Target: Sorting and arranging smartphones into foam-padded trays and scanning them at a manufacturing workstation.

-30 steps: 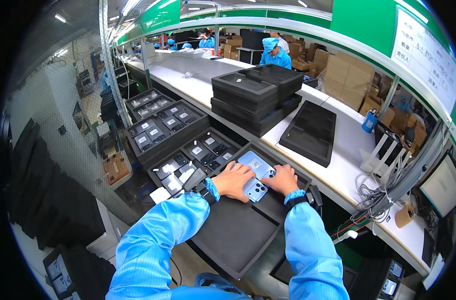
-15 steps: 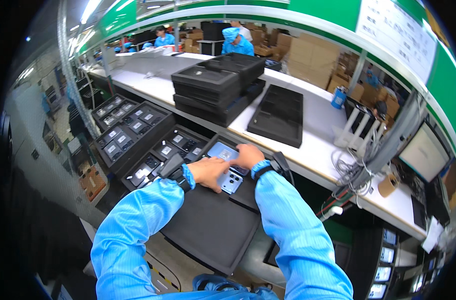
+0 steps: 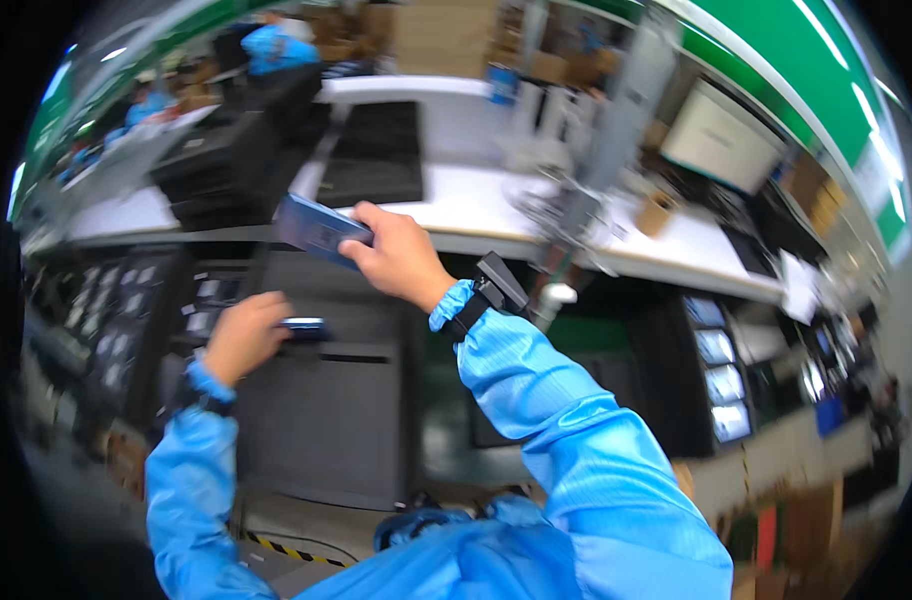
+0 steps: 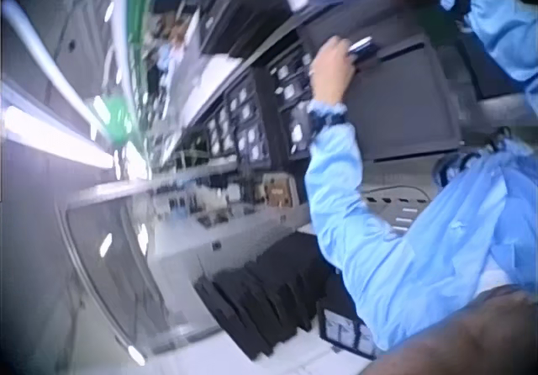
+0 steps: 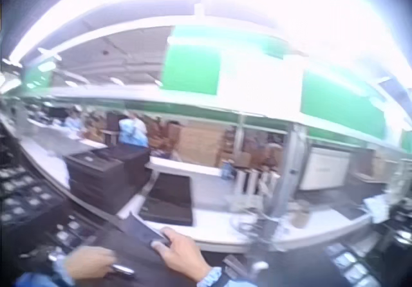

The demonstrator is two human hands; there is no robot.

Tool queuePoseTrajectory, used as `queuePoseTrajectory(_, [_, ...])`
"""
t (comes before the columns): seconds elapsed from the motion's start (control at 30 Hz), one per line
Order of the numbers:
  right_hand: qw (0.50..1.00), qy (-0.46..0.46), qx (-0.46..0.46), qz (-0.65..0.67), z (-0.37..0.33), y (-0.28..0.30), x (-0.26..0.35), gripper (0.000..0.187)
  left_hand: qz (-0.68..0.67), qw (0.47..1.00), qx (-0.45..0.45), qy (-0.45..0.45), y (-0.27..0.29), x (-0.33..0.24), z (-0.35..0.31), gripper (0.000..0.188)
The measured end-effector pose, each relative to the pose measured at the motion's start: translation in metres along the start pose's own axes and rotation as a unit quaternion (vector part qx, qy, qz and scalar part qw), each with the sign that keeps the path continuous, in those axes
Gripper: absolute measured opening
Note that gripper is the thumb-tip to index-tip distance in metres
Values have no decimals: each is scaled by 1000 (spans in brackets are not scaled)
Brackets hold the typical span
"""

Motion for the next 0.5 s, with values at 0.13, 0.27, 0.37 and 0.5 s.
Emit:
queuePoseTrajectory(0.13, [964,-149,-104,194,-101,113,-27,41,1,992,-120,23,10,3,-27,19])
queuePoseTrajectory(0.27, [842,-387,-273,260,-256,200,-61,47,-227,883,-305,277,55,-31,-72,35])
queuePoseTrajectory(0.37, [624,-534,-451,350,-378,239,-108,36,-287,815,-381,330,64,-129,-72,49])
queuePoseTrajectory(0.5, [495,-588,-490,411,-444,283,-174,33,-416,843,80,331,29,-229,-53,38])
Point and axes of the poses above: each hand's wrist, its own z-axis towards the middle knuckle, its own y-axis out of the back of the hand, x = y × z, the point moved 1 cm from there along z, towards the middle knuckle, and after that the axes turned 14 degrees about -x, right-handed, at the moved point
